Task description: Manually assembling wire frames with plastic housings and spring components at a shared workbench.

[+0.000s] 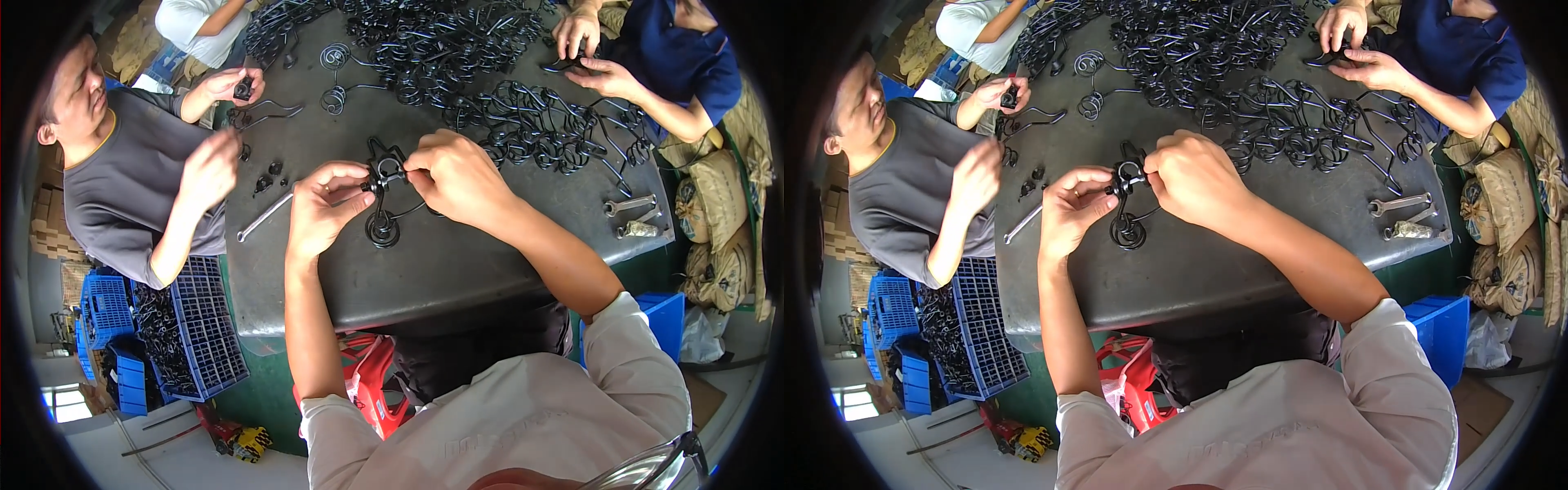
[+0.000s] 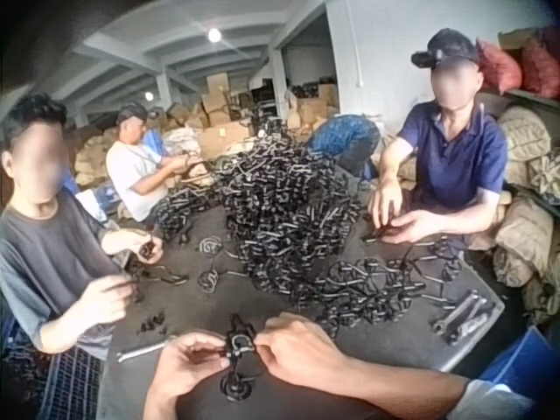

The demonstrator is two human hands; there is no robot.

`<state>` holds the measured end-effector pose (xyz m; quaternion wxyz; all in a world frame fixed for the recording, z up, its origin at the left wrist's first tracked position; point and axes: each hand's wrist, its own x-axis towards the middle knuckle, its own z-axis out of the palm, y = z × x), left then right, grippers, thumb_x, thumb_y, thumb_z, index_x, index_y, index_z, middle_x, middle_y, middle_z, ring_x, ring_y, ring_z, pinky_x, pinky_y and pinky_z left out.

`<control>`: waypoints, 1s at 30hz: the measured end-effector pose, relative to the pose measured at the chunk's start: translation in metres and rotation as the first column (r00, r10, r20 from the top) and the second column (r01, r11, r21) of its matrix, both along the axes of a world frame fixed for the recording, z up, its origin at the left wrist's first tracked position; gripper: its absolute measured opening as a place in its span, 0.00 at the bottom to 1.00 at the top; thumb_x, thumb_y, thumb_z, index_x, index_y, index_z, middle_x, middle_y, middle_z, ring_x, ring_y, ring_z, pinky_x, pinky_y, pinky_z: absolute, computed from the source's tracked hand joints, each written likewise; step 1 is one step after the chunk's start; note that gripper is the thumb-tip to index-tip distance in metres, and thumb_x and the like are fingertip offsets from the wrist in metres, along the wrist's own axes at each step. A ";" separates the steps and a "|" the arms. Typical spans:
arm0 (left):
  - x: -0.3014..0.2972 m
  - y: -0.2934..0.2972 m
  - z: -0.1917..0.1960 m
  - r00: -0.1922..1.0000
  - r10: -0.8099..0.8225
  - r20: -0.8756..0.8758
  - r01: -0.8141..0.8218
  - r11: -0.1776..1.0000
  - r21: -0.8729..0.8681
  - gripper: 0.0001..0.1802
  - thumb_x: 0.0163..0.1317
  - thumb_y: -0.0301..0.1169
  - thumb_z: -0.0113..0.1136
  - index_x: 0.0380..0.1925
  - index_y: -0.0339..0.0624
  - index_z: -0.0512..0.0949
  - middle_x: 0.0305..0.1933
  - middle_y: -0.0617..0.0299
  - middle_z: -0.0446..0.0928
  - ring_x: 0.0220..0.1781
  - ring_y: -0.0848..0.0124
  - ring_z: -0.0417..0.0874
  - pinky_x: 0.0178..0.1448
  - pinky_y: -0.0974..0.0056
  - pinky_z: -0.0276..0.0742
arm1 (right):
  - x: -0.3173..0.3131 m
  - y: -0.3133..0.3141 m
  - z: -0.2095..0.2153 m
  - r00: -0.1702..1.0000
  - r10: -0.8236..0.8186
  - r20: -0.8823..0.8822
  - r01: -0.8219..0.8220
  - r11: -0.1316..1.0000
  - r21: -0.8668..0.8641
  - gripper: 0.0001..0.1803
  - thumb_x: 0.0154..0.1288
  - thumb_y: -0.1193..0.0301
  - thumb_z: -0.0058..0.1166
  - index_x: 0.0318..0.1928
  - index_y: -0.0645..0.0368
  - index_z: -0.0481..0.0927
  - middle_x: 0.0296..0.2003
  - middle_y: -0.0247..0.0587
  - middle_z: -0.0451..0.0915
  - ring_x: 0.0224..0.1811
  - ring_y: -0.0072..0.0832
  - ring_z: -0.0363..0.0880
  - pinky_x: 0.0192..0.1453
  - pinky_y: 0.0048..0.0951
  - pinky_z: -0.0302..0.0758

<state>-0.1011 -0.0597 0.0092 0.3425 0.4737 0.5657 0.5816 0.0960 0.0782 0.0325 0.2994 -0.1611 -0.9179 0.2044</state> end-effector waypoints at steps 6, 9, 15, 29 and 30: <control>-0.001 -0.001 -0.001 0.994 0.009 -0.105 -0.016 0.998 -0.057 0.18 0.53 0.17 0.74 0.45 0.37 0.83 0.47 0.62 0.84 0.47 0.75 0.85 0.54 0.67 0.83 | -0.001 -0.001 -0.002 0.999 -0.009 -0.042 0.010 1.000 0.004 0.02 0.49 0.80 0.63 0.27 0.62 0.84 0.28 0.43 0.81 0.37 0.42 0.82 0.45 0.41 0.80; -0.001 -0.003 0.002 0.989 0.008 -0.147 -0.023 0.995 -0.096 0.19 0.52 0.17 0.75 0.44 0.37 0.83 0.46 0.63 0.84 0.46 0.75 0.85 0.54 0.68 0.83 | -0.002 0.000 -0.003 0.999 -0.011 -0.034 0.011 1.000 -0.022 0.03 0.49 0.81 0.63 0.27 0.62 0.84 0.29 0.43 0.81 0.38 0.43 0.82 0.45 0.41 0.80; 0.001 -0.004 0.002 0.996 -0.022 -0.081 0.016 0.997 -0.081 0.19 0.53 0.20 0.76 0.46 0.37 0.82 0.44 0.63 0.84 0.46 0.76 0.84 0.52 0.68 0.83 | -0.004 0.002 -0.006 0.998 -0.009 -0.056 0.003 0.993 -0.117 0.05 0.52 0.81 0.64 0.30 0.63 0.82 0.29 0.42 0.81 0.37 0.42 0.81 0.42 0.41 0.77; 0.027 0.020 0.004 0.906 0.108 -0.409 -0.101 0.994 0.038 0.19 0.58 0.31 0.71 0.49 0.41 0.81 0.47 0.57 0.83 0.56 0.61 0.76 0.65 0.56 0.68 | -0.003 0.002 -0.006 0.997 -0.010 -0.080 0.001 0.994 -0.112 0.06 0.50 0.82 0.64 0.29 0.62 0.79 0.27 0.42 0.79 0.33 0.42 0.79 0.39 0.42 0.75; 0.026 0.020 0.000 0.919 0.105 -0.379 -0.086 0.994 0.069 0.20 0.57 0.29 0.72 0.50 0.41 0.80 0.46 0.59 0.83 0.56 0.62 0.76 0.64 0.57 0.68 | -0.004 0.001 -0.005 0.996 -0.004 -0.085 -0.005 0.993 -0.114 0.06 0.50 0.82 0.63 0.29 0.62 0.79 0.27 0.42 0.79 0.33 0.42 0.79 0.40 0.42 0.75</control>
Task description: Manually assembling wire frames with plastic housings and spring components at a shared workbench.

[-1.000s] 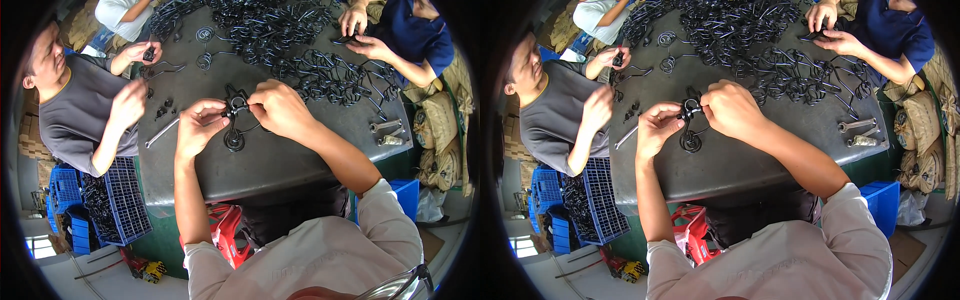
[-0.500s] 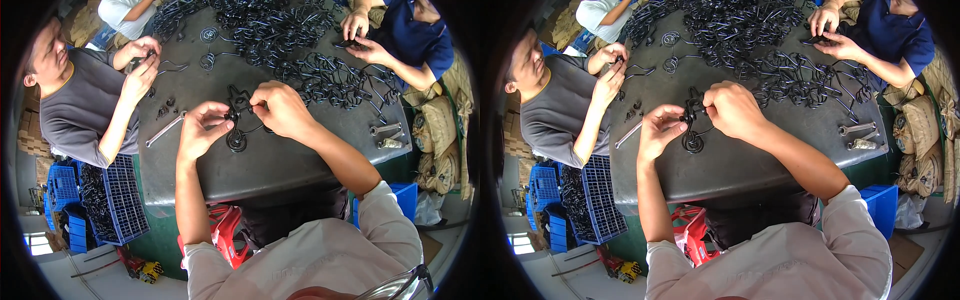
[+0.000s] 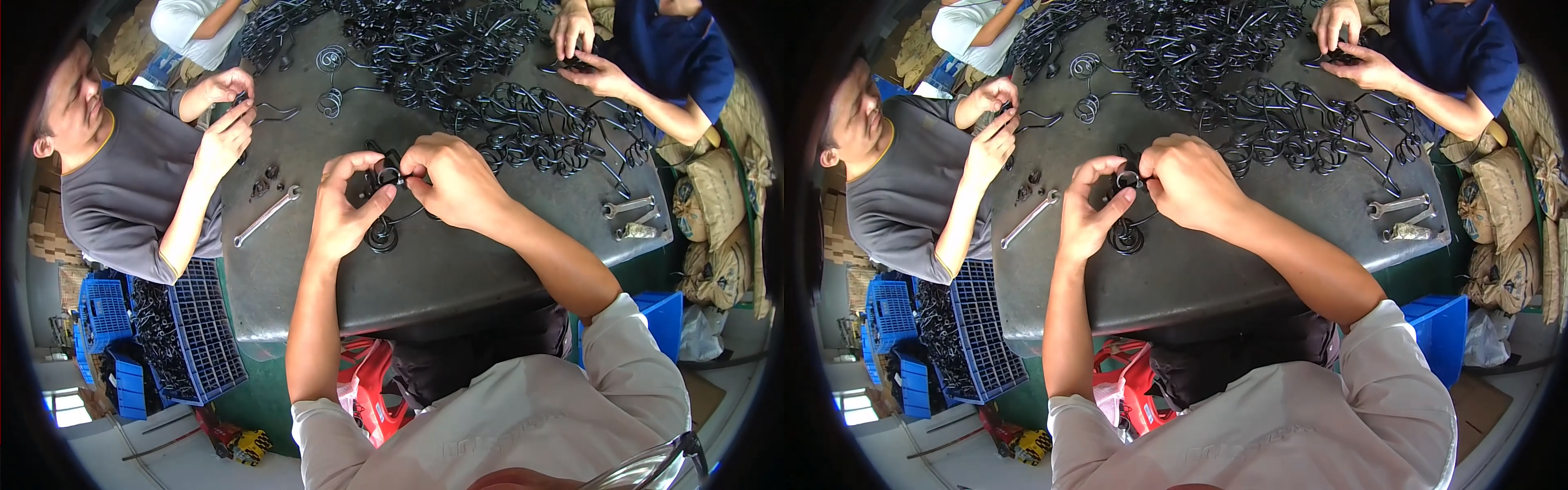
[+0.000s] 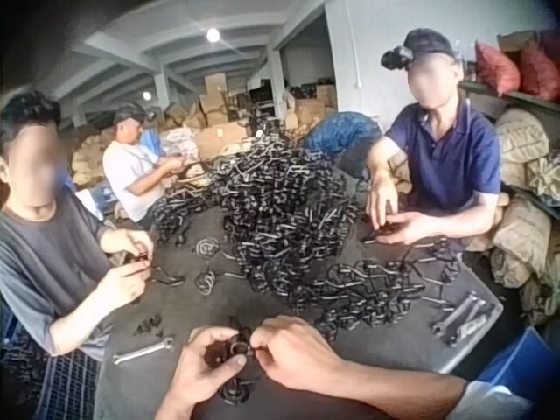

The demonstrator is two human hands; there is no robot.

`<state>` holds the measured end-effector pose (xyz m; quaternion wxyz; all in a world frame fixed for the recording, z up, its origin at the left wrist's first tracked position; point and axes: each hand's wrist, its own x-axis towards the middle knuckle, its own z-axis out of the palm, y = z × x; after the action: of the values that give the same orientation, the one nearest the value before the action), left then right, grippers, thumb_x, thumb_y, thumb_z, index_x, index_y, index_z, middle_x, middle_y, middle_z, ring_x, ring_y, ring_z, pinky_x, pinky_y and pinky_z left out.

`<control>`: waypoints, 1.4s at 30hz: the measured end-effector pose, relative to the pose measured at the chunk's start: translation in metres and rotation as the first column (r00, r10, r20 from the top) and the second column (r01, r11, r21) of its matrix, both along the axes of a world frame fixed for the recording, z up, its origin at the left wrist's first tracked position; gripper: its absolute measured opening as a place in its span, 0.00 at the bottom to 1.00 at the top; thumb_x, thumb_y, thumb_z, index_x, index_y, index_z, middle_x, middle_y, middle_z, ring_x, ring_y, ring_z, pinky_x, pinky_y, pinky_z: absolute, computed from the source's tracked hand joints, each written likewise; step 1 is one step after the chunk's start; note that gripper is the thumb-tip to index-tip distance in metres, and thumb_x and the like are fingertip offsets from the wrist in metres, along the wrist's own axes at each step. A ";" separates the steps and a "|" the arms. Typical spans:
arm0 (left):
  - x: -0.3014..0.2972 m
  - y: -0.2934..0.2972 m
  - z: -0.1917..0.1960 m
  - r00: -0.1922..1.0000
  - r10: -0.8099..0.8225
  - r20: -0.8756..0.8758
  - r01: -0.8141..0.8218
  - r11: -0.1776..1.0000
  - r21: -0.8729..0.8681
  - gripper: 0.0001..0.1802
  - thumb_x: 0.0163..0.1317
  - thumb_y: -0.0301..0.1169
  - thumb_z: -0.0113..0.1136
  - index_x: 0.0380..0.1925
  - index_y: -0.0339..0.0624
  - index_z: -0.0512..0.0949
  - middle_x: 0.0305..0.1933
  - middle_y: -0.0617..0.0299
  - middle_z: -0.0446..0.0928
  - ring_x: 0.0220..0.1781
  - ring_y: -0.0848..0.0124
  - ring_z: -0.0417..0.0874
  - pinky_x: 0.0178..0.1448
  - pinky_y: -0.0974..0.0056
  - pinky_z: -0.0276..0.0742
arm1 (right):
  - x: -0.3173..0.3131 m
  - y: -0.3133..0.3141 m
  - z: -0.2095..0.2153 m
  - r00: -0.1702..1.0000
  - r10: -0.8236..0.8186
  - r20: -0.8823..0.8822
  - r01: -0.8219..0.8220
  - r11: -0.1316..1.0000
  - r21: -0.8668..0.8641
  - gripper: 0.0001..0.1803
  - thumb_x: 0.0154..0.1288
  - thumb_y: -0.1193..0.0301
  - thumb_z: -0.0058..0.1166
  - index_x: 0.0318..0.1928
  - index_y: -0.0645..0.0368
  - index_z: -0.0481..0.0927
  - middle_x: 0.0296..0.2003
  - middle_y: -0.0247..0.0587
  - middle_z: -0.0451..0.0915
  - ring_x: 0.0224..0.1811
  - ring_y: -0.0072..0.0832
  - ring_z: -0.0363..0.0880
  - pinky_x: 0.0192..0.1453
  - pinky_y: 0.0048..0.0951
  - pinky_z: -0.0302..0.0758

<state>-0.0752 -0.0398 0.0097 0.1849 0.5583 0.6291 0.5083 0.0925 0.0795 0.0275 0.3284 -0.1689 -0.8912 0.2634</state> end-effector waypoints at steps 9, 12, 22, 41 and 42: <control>0.001 -0.002 0.000 0.998 -0.034 0.061 0.033 0.999 0.011 0.24 0.57 0.25 0.74 0.54 0.41 0.79 0.42 0.60 0.86 0.54 0.67 0.79 0.64 0.60 0.69 | 0.016 0.013 0.006 0.992 0.107 -0.066 -0.107 0.994 -0.002 0.08 0.53 0.84 0.60 0.36 0.63 0.83 0.31 0.44 0.82 0.39 0.43 0.80 0.44 0.41 0.77; 0.001 -0.004 0.003 0.997 -0.019 0.081 0.020 1.000 -0.019 0.23 0.57 0.25 0.73 0.54 0.40 0.79 0.41 0.59 0.86 0.52 0.68 0.81 0.64 0.61 0.70 | 0.035 0.020 0.021 0.998 0.052 -0.028 -0.049 0.995 0.086 0.08 0.55 0.82 0.60 0.37 0.63 0.84 0.31 0.44 0.82 0.39 0.42 0.82 0.41 0.40 0.78; 0.011 -0.003 -0.005 0.968 -0.044 0.246 0.040 0.999 0.021 0.23 0.62 0.20 0.69 0.56 0.35 0.75 0.45 0.61 0.84 0.49 0.75 0.82 0.55 0.69 0.75 | 0.043 -0.014 0.027 0.938 0.029 0.345 -0.073 0.990 0.117 0.17 0.52 0.68 0.71 0.34 0.67 0.79 0.36 0.47 0.78 0.42 0.44 0.83 0.44 0.42 0.82; 0.008 -0.001 -0.017 0.892 -0.091 0.444 0.070 0.995 0.065 0.19 0.62 0.18 0.68 0.52 0.33 0.75 0.51 0.61 0.80 0.52 0.75 0.80 0.58 0.68 0.76 | 0.018 -0.011 0.009 0.997 -0.004 -0.073 -0.008 0.988 -0.157 0.18 0.58 0.73 0.67 0.46 0.65 0.77 0.42 0.53 0.81 0.43 0.51 0.82 0.45 0.46 0.79; 0.007 -0.001 -0.018 0.890 -0.101 0.445 0.070 0.994 0.086 0.20 0.62 0.17 0.68 0.53 0.32 0.75 0.52 0.60 0.80 0.53 0.75 0.80 0.60 0.68 0.76 | 0.016 -0.012 0.011 0.997 -0.002 -0.073 -0.009 0.988 -0.156 0.18 0.58 0.73 0.67 0.46 0.65 0.77 0.42 0.53 0.81 0.43 0.51 0.82 0.45 0.46 0.79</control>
<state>-0.0683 -0.0408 -0.0081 0.3283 0.4590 0.5267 0.6357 0.1081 0.0677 0.0382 0.3460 -0.1829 -0.8555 0.3391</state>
